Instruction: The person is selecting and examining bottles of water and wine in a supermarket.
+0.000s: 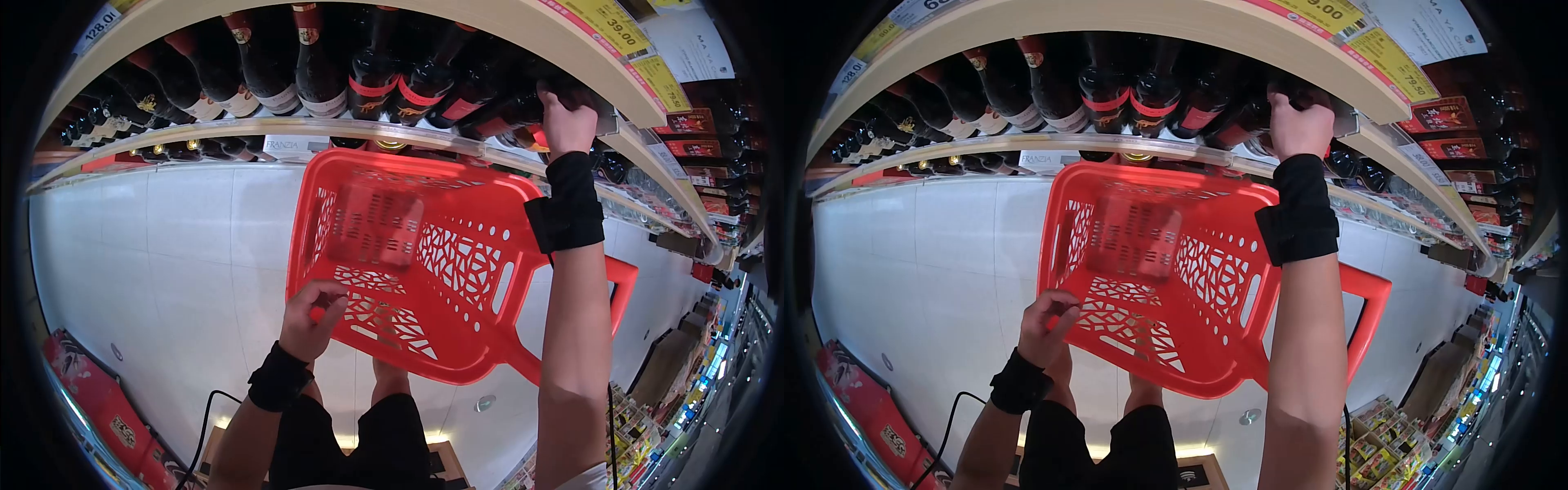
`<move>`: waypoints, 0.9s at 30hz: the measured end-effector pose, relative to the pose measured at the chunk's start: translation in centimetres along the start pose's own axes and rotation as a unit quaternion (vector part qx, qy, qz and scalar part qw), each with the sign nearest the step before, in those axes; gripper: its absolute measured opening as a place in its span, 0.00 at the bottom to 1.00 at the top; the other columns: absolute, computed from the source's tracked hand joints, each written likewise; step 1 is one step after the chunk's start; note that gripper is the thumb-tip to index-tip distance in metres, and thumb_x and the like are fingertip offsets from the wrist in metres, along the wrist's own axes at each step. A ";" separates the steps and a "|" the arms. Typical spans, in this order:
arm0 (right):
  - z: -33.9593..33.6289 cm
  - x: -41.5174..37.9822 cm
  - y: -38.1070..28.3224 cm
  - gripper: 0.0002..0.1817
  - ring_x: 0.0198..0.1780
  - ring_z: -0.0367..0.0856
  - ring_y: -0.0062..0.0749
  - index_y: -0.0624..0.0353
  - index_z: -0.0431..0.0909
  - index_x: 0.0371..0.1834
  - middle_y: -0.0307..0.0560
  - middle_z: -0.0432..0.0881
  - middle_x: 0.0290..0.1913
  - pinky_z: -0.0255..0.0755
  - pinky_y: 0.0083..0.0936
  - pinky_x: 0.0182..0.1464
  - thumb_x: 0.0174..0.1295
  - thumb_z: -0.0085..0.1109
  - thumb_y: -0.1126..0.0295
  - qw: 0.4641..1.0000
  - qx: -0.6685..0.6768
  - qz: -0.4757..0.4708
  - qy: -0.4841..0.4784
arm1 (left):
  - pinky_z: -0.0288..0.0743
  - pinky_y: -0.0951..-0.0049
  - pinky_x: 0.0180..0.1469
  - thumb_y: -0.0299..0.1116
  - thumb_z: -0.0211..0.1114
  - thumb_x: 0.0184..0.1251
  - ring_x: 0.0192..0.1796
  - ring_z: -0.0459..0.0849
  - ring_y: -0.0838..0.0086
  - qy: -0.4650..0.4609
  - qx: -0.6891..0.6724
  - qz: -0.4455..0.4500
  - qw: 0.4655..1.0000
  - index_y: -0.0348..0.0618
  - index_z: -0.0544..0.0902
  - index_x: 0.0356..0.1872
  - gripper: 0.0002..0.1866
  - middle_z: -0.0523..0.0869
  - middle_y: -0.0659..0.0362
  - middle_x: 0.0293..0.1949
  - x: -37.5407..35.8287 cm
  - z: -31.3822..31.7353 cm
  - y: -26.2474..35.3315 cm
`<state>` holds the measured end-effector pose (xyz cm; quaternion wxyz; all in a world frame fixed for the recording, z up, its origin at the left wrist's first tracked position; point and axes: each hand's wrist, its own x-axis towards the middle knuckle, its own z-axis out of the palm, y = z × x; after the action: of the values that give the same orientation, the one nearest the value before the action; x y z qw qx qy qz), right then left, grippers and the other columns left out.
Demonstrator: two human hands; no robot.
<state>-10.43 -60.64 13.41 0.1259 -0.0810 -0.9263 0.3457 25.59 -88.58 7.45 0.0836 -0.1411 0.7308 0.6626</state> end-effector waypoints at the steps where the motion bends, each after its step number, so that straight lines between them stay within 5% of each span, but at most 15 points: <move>1: 0.4 0.3 0.2 0.26 0.41 0.83 0.35 0.69 0.82 0.47 0.52 0.87 0.44 0.75 0.28 0.46 0.53 0.74 0.59 1.000 0.007 -0.010 0.010 | 0.78 0.77 0.40 0.23 0.66 0.66 0.36 0.84 0.75 0.005 0.000 0.006 1.000 0.36 0.80 0.43 0.07 0.85 0.57 0.37 0.0 -0.1 -0.2; 2: 0.6 0.6 0.4 0.25 0.39 0.82 0.30 0.69 0.82 0.48 0.49 0.87 0.44 0.75 0.26 0.43 0.55 0.73 0.60 0.999 0.014 -0.020 0.020 | 0.78 0.77 0.40 0.22 0.66 0.66 0.36 0.84 0.75 0.001 0.001 0.000 1.000 0.36 0.80 0.43 0.07 0.85 0.57 0.37 0.0 -0.1 -0.1; 6: 1.0 0.6 -1.2 0.28 0.45 0.85 0.36 0.70 0.80 0.51 0.50 0.85 0.46 0.86 0.34 0.36 0.53 0.74 0.60 0.999 -0.007 0.024 0.024 | 0.78 0.76 0.41 0.23 0.66 0.66 0.36 0.85 0.75 -0.013 0.004 -0.004 1.000 0.36 0.80 0.43 0.07 0.85 0.57 0.37 0.1 -0.3 0.2; 10: 2.1 2.0 1.0 0.35 0.54 0.84 0.44 0.65 0.83 0.51 0.56 0.86 0.50 0.73 0.34 0.57 0.48 0.74 0.47 0.995 -0.028 0.097 -0.002 | 0.78 0.76 0.41 0.23 0.65 0.67 0.37 0.85 0.74 -0.033 0.006 -0.001 0.999 0.36 0.80 0.43 0.06 0.85 0.56 0.37 0.3 -0.4 0.6; 15: 0.8 1.3 -0.5 0.35 0.41 0.88 0.43 0.72 0.80 0.50 0.60 0.86 0.48 0.85 0.36 0.40 0.48 0.75 0.52 0.984 -0.031 0.150 -0.091 | 0.80 0.75 0.42 0.23 0.65 0.67 0.39 0.86 0.73 -0.044 0.005 0.017 0.999 0.36 0.80 0.43 0.06 0.85 0.55 0.37 0.4 -0.2 0.5; 18: 0.7 -0.3 -2.1 0.31 0.35 0.88 0.43 0.76 0.80 0.45 0.61 0.86 0.44 0.87 0.36 0.29 0.48 0.75 0.57 0.988 0.051 0.144 -0.034 | 0.80 0.74 0.42 0.21 0.64 0.67 0.39 0.87 0.72 -0.055 0.003 0.030 0.998 0.35 0.80 0.44 0.07 0.85 0.55 0.38 0.3 0.0 0.7; 24: 0.3 -1.0 -2.7 0.26 0.35 0.88 0.40 0.74 0.82 0.41 0.55 0.86 0.40 0.87 0.36 0.28 0.49 0.74 0.60 0.980 0.035 0.191 -0.045 | 0.81 0.73 0.44 0.20 0.64 0.67 0.41 0.88 0.70 -0.069 0.008 0.023 0.997 0.34 0.79 0.44 0.07 0.86 0.54 0.39 0.2 0.0 0.6; 27: 0.4 -1.8 -2.4 0.21 0.34 0.87 0.39 0.68 0.84 0.39 0.51 0.87 0.37 0.87 0.34 0.26 0.49 0.73 0.61 0.988 0.089 0.110 -0.057 | 0.82 0.73 0.45 0.20 0.64 0.67 0.41 0.88 0.70 -0.068 0.003 0.018 0.997 0.34 0.79 0.44 0.07 0.86 0.53 0.39 0.2 0.1 0.4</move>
<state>-8.93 -63.13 14.42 0.0404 -0.1508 -0.8829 0.4429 25.23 -88.49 7.78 0.1217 -0.0818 0.7275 0.6702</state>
